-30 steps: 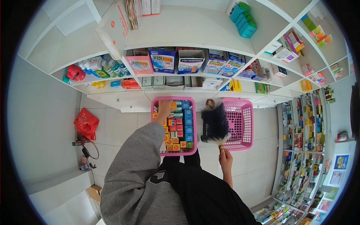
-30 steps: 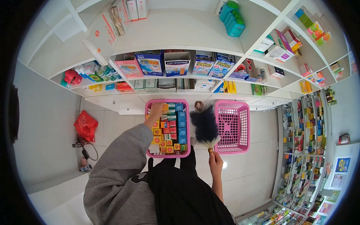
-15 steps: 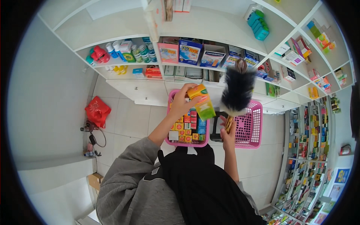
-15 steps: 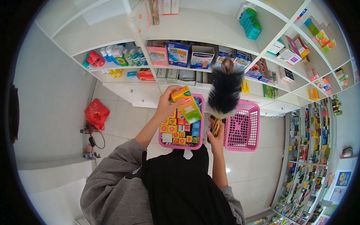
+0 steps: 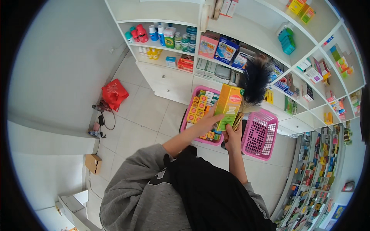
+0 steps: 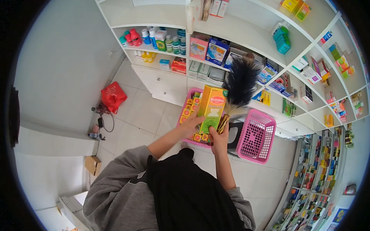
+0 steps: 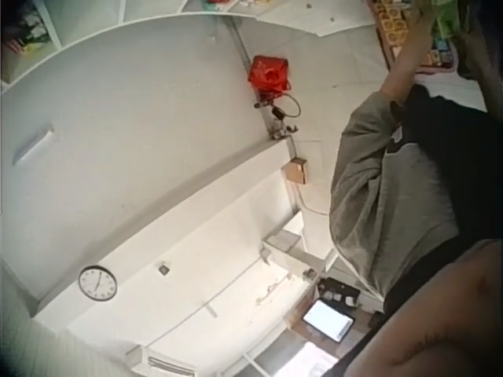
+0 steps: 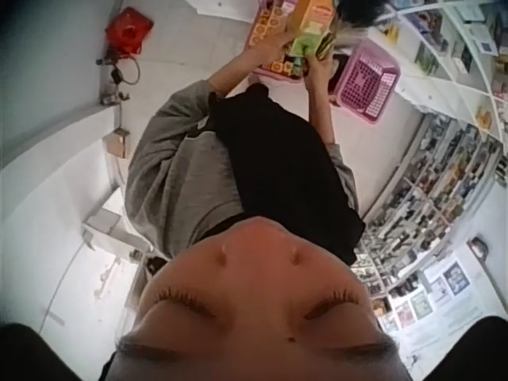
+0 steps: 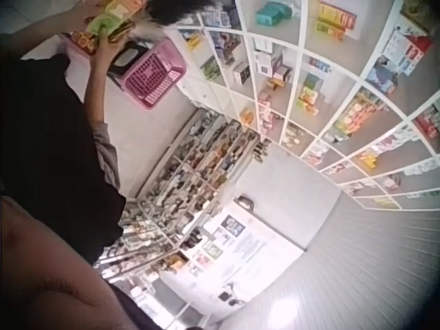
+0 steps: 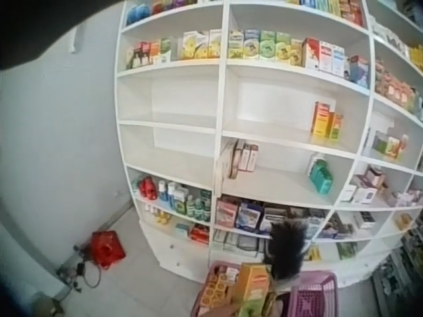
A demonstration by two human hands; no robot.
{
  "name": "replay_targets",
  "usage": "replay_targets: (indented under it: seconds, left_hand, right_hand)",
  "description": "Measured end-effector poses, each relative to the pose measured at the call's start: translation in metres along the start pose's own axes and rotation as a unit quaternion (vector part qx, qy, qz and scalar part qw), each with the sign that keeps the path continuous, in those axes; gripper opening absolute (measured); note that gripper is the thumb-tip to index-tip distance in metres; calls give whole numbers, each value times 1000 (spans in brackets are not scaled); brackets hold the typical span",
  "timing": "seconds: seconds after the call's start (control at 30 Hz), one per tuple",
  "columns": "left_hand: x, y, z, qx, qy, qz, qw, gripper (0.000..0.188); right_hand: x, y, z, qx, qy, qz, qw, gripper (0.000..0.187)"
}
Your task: Dusting various medicine boxes in a pharmacy and returning them to the shelves.
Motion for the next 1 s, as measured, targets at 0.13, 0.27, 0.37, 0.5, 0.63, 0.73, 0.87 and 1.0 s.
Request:
replay_targets:
  seconds: [0.13,0.27,0.37,0.5,0.63,0.73,0.87,1.0]
  left_hand:
    - [15,-33,34,-16,24,188,982,61]
    - [12,-43,46,-19,7,258,966,55]
    - [-2,-45,51,-60,-14,323,944,47]
    - [-39,-32,67,-89,-37,336,937,53]
    - [-86,-14,75,-79,11,361,929,55]
    - [-112,11,71,-75,0,283,956,53]
    - [-107,50,76,-124,-162,469,859,53]
    - [-130,62,76,-110,-41,350,929,56]
  right_hand:
    - [3,5,29,8,-15,68,998,54]
    - [-12,-7,45,-32,69,150,986,31]
    - [-11,-20,52,27,-11,258,966,30]
    - [5,-27,58,41,-81,320,943,25]
    - [38,-17,49,51,-125,372,918,27]
    - [59,-18,32,69,-129,394,907,23]
    - [83,-22,21,90,-147,377,910,23]
    - [87,-27,16,57,-80,381,919,24]
Point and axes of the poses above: each hand's wrist, its own z-axis away from the middle knuckle, its own x-axis out of the palm, y = z × x, the point moved 6 cm from there along -z, towards the middle knuckle, and after that the axes turned 9 degrees about -y, right-handed, at the moved point
